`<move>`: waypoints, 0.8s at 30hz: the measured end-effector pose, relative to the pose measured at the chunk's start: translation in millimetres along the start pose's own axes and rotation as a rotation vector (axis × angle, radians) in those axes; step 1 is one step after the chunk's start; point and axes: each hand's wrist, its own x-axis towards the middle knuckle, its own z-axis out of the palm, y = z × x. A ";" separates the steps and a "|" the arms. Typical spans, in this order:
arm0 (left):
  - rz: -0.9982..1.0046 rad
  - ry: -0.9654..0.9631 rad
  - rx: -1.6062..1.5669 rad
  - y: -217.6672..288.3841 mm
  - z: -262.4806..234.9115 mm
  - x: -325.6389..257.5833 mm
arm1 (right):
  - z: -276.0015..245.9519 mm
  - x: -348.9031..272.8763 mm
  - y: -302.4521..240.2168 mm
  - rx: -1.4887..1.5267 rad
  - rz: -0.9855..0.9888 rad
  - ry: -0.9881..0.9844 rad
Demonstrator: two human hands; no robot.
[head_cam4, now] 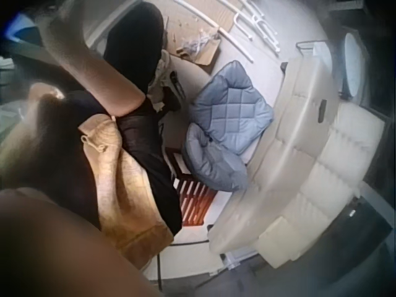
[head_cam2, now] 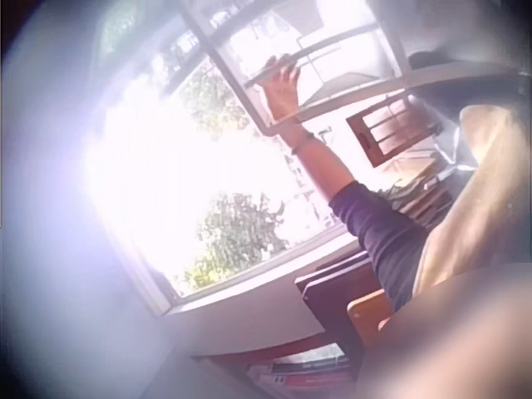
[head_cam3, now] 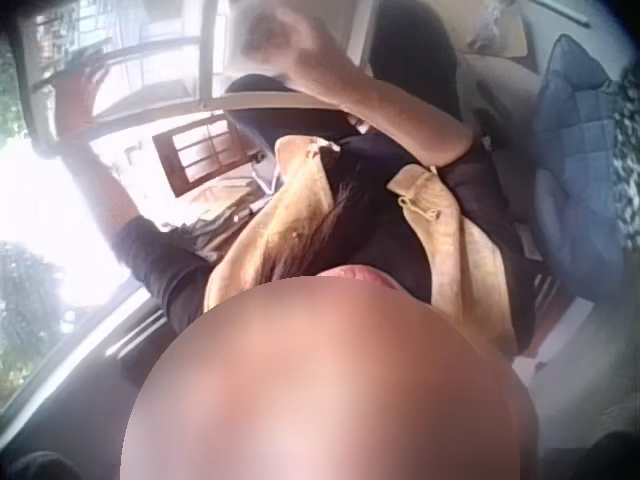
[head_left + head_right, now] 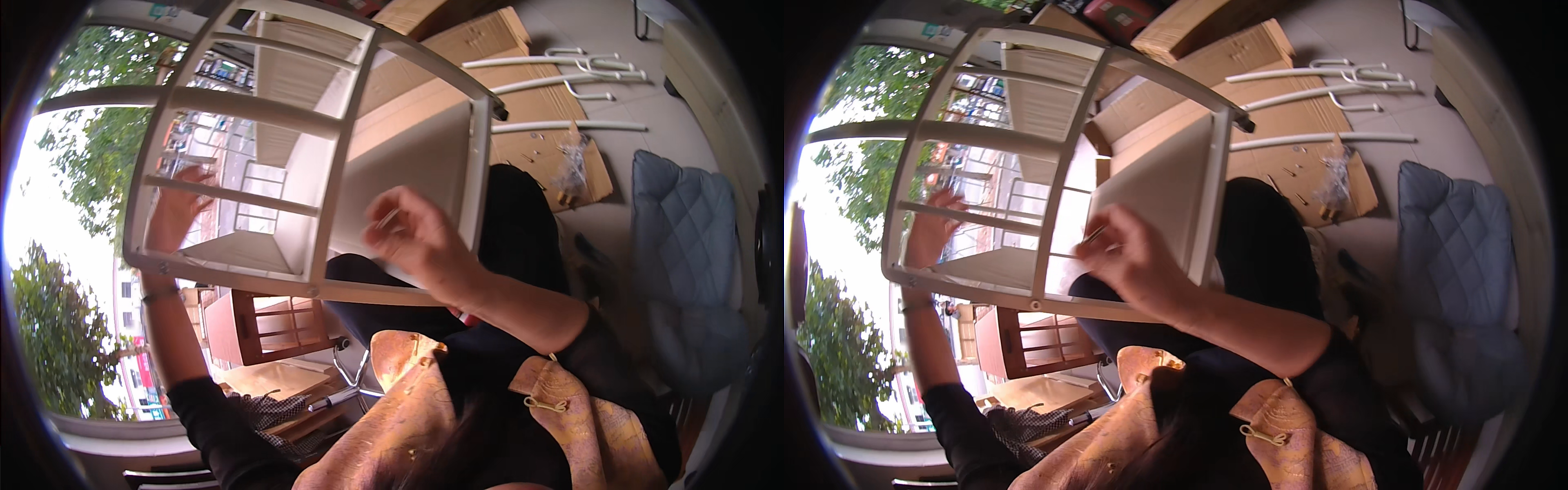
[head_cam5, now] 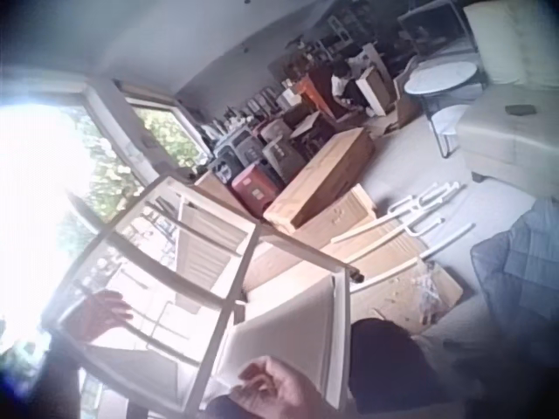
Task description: The person assembles a white metal frame by inserting tubular legs into the frame and securing them with screws. The person aligns the frame, inserts the legs, and uses a screwdriver to tighten the fasteners.
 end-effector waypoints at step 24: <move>0.481 0.193 0.754 -156.9 235.2 70.0 | -158.7 46.5 121.6 -0.338 0.259 0.700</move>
